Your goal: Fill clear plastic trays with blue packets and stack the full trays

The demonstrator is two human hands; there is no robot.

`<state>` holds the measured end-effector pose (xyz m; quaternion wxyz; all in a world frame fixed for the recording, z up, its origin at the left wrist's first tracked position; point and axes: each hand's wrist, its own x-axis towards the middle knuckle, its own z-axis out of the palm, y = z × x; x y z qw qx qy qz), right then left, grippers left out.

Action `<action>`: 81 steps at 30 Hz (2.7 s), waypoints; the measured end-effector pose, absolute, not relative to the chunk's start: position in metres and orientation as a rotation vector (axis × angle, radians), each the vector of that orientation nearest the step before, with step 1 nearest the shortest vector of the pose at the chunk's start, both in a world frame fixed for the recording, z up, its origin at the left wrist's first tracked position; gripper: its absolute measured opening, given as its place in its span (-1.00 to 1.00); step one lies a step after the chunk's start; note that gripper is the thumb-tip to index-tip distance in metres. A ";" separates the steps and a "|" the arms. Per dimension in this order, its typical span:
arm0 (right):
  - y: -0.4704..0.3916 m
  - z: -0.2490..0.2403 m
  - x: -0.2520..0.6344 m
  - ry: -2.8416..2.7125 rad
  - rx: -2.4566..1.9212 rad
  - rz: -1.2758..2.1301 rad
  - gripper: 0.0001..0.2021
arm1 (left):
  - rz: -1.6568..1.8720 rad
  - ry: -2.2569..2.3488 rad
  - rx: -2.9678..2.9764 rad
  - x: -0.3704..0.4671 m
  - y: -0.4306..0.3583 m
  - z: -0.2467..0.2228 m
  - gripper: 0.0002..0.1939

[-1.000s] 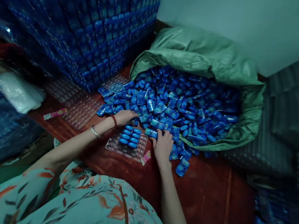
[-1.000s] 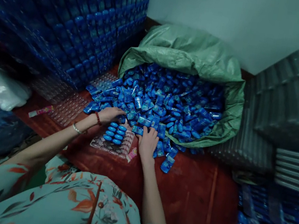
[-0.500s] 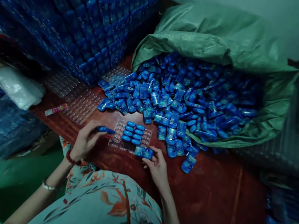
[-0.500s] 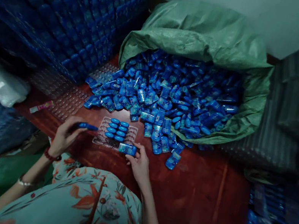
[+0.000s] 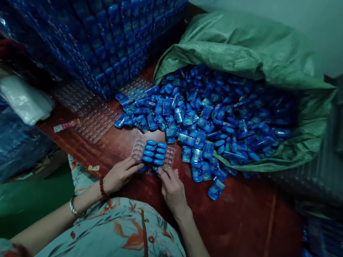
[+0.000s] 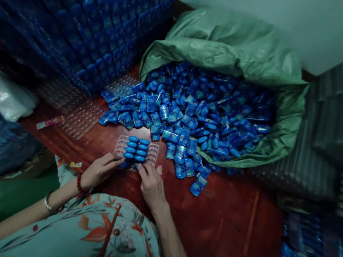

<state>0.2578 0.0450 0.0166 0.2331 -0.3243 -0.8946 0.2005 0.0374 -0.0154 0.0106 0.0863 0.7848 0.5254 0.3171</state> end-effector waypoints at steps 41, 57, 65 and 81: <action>0.067 0.037 0.239 -2.795 -0.969 0.499 -0.60 | 0.411 1.657 2.647 0.047 -0.003 0.019 -0.62; 0.068 0.021 0.254 -2.524 -1.096 0.274 -0.59 | 0.600 2.035 2.333 0.053 0.001 0.023 -0.52; 0.162 0.027 0.258 -2.304 -1.584 -0.052 -0.71 | 0.248 1.820 2.360 0.082 0.159 0.067 -0.63; 0.058 0.036 0.285 -2.140 -1.173 1.082 -0.85 | 1.216 1.883 1.648 0.009 0.016 0.061 -0.85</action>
